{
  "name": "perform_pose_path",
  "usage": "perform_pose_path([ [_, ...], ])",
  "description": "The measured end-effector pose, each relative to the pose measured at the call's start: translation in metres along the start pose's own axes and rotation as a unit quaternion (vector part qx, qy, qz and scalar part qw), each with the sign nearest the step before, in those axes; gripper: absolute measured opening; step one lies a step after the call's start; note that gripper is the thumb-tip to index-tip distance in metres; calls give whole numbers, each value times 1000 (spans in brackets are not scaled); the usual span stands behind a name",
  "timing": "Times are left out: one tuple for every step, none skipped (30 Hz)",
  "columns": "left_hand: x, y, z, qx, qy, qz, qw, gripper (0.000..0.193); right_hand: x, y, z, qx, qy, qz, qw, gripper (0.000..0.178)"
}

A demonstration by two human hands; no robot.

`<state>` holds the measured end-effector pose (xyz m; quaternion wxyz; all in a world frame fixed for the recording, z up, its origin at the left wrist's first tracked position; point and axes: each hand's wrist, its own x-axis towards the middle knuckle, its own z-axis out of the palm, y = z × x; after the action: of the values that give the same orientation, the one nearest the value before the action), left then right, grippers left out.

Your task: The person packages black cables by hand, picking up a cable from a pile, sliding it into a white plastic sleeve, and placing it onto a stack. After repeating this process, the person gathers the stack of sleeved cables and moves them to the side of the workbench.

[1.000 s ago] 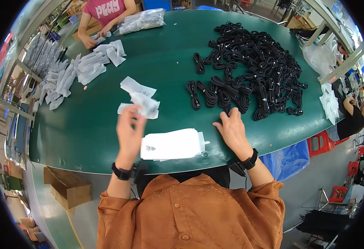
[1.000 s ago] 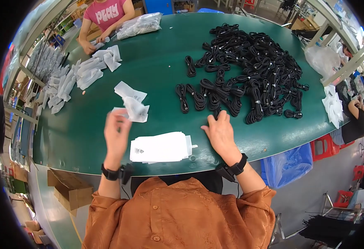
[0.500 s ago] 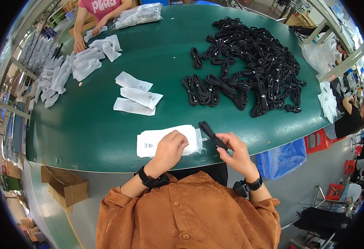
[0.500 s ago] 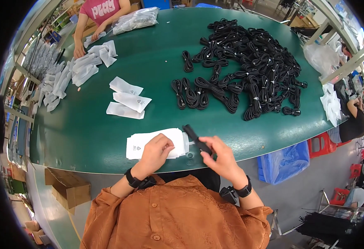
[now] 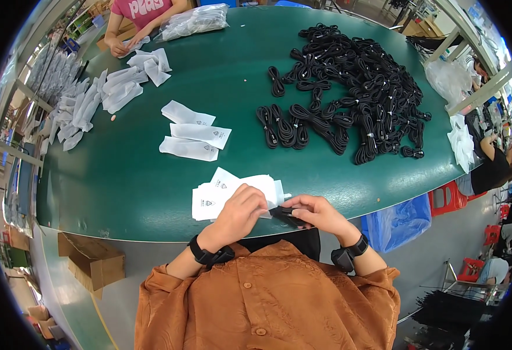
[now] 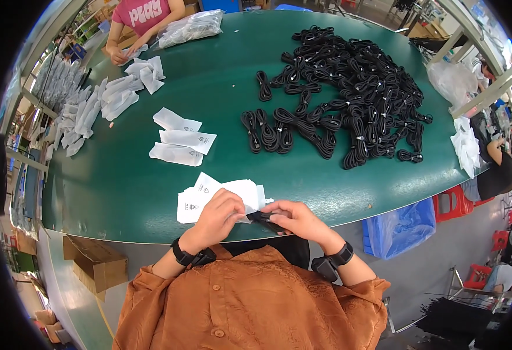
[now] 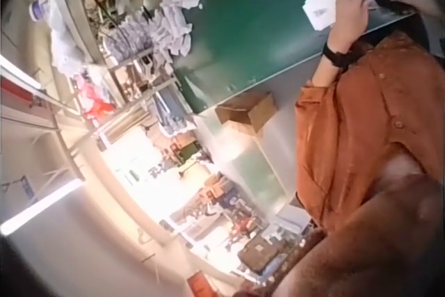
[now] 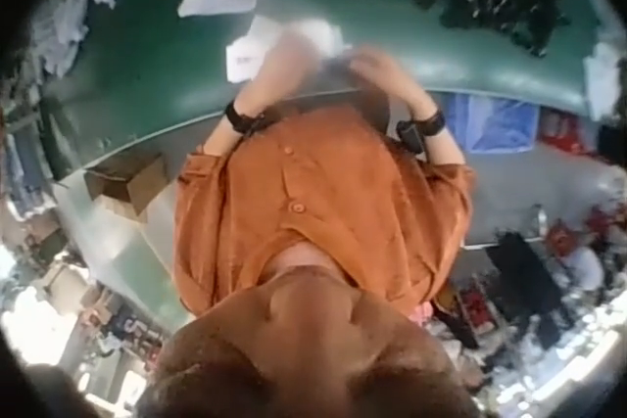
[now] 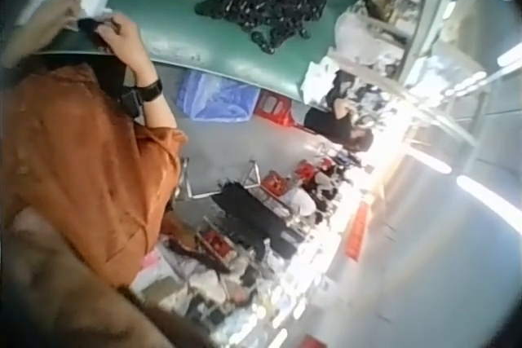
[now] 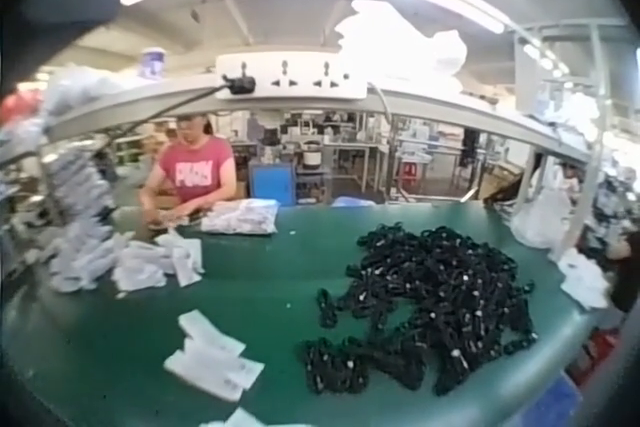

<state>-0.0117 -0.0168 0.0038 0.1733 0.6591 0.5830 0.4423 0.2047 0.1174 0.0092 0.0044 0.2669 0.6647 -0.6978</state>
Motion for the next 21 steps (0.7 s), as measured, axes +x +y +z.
perform_pose_path([
  [2,3,-1,23,-11,22,999,15,4,6,4,-5,20,-52,998,37],
  [4,5,-2,46,-22,45,998,16,9,10,8,-9,40,-105,994,37],
  [6,5,-3,46,-23,46,998,16,11,12,10,-14,60,-157,986,37],
  [7,3,-6,52,-4,29,998,15,13,7,11,-14,59,-158,986,37],
  [8,2,-9,58,15,12,998,14,13,-4,11,-135,73,-223,963,38],
  [10,1,-11,65,34,-5,997,13,13,-15,9,-254,86,-285,920,39],
  [10,1,-14,67,36,-5,997,13,15,-22,9,-367,98,-342,859,39],
  [10,0,-16,56,37,-24,997,14,19,-23,9,-367,97,-344,859,39],
  [11,1,-19,43,36,-42,998,14,22,-25,9,-364,95,-371,849,40],
  [12,1,-21,31,35,-59,997,15,24,-26,9,-360,92,-397,839,41],
  [13,2,-23,31,36,-58,997,15,27,-27,11,-356,90,-423,828,41],
  [14,4,-25,-17,38,-84,996,13,30,-30,15,-357,90,-424,828,41],
  [15,5,-27,-65,41,-110,991,11,35,-34,21,-304,108,-424,846,42],
  [15,6,-30,-112,43,-137,983,9,40,-38,27,-250,124,-424,862,43],
  [16,5,-35,-112,44,-136,983,9,43,-41,30,-194,140,-422,874,44],
  [18,2,-45,-183,79,-144,969,6,47,-42,25,-194,138,-424,874,44],
  [20,-2,-56,-253,114,-151,949,4,54,-45,17,-245,180,-408,861,45],
  [20,-4,-71,-315,134,-200,918,3,63,-47,7,-294,220,-391,844,47],
  [21,-7,-87,-375,151,-246,881,4,70,-49,-4,-343,261,-370,823,48],
  [23,-15,-102,-376,150,-246,881,4,78,-49,-15,-343,262,-370,823,48],
  [25,-23,-117,-370,191,-228,880,6,88,-49,-27,-428,299,-357,775,44],
])
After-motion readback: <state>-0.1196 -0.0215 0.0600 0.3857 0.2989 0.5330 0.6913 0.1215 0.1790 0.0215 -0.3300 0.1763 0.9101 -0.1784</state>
